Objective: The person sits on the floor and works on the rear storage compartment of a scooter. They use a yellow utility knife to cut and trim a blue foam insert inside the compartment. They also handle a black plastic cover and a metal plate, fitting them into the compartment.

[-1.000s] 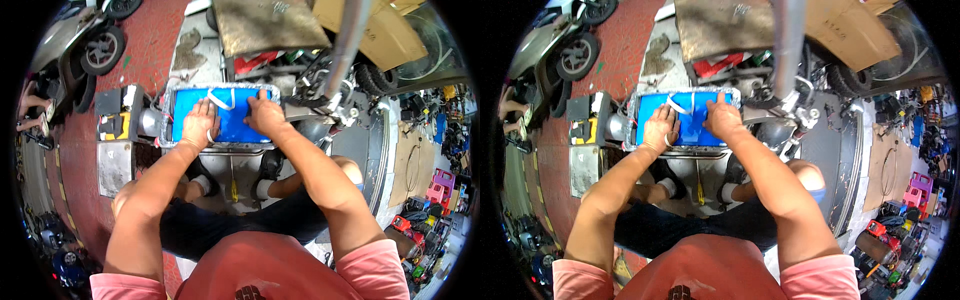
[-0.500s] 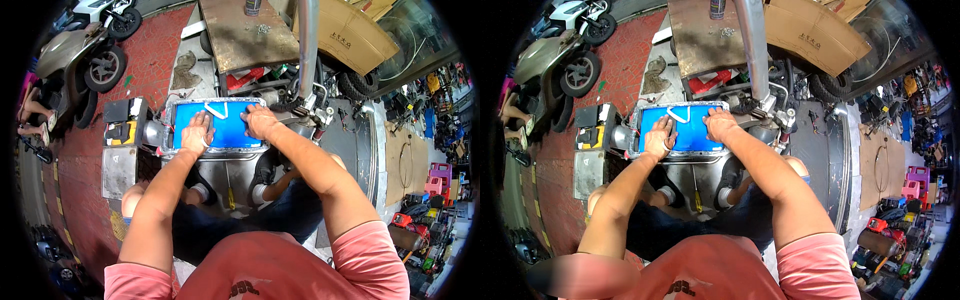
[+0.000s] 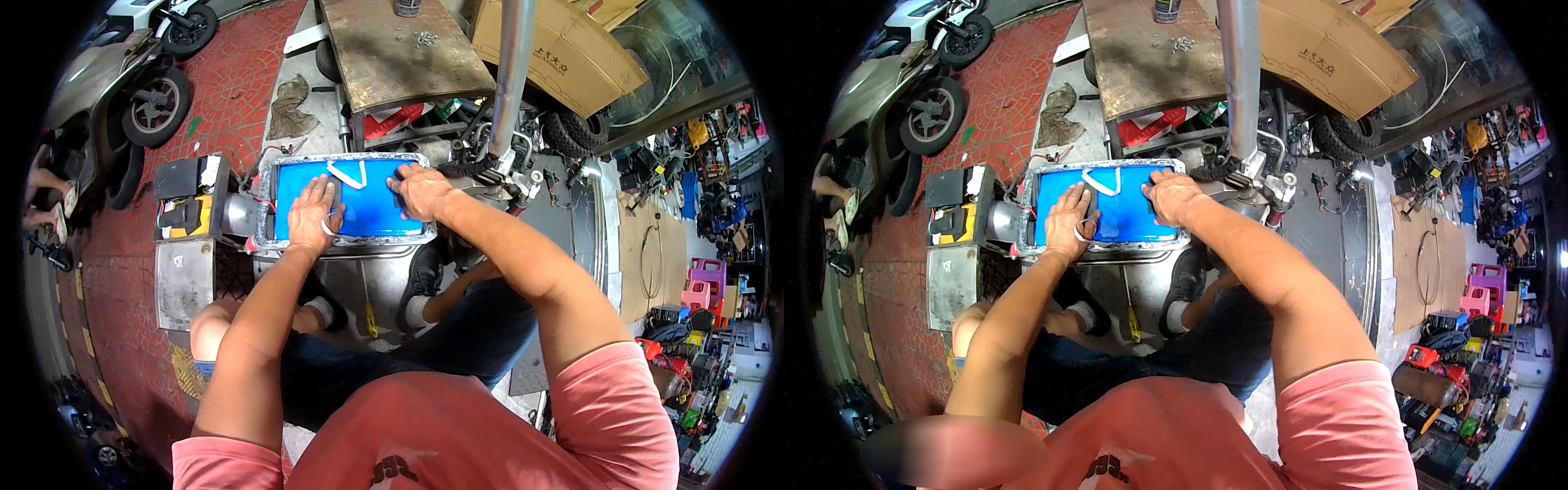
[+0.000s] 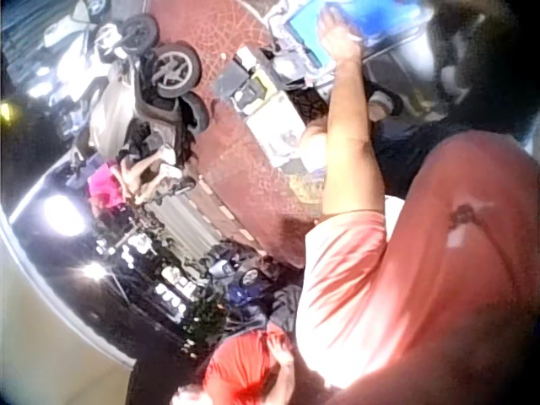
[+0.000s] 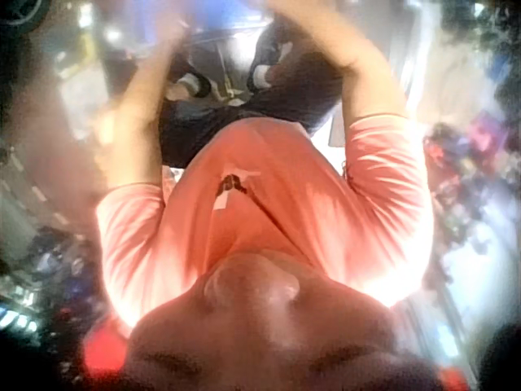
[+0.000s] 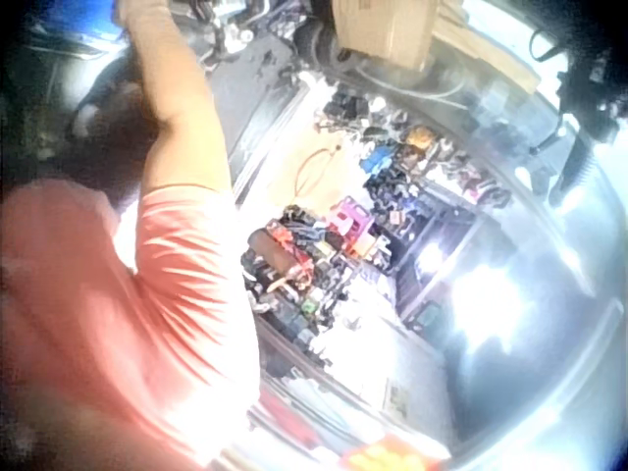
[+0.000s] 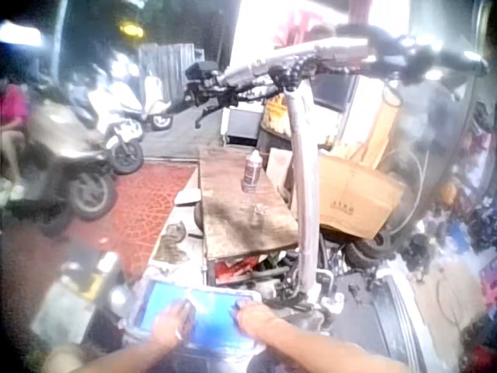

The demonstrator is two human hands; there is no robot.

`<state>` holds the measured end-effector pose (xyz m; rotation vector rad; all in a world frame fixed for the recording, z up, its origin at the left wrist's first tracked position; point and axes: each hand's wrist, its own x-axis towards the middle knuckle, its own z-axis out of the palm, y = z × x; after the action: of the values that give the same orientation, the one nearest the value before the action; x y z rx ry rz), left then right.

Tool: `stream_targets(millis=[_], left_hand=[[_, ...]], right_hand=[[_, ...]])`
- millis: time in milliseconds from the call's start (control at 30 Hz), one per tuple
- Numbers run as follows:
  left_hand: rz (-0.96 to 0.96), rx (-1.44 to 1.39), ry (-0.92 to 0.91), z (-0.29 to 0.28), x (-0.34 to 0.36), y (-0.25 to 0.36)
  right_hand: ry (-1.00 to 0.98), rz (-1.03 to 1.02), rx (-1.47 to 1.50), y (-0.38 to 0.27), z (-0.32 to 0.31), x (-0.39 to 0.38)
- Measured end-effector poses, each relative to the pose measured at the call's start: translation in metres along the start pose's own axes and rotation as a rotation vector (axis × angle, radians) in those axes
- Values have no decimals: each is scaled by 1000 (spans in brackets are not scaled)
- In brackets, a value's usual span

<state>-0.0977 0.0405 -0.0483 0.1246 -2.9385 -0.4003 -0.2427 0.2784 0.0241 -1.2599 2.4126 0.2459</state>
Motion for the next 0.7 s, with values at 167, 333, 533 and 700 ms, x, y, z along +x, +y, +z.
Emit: stream_targets(millis=[167, 333, 533, 700], left_hand=[[-23, -32, 7, 5, -6, -3], [-14, -56, 65, 3, -11, -2], [13, -96, 116, 7, -15, -3], [-21, -95, 118, 8, -12, -6]], right_hand=[[-21, -37, -73, -5, 2, -3], [-66, 23, -69, -12, 1, -4], [-24, 39, -4, -8, 7, -5], [-46, 72, -60, -19, 9, -2]])
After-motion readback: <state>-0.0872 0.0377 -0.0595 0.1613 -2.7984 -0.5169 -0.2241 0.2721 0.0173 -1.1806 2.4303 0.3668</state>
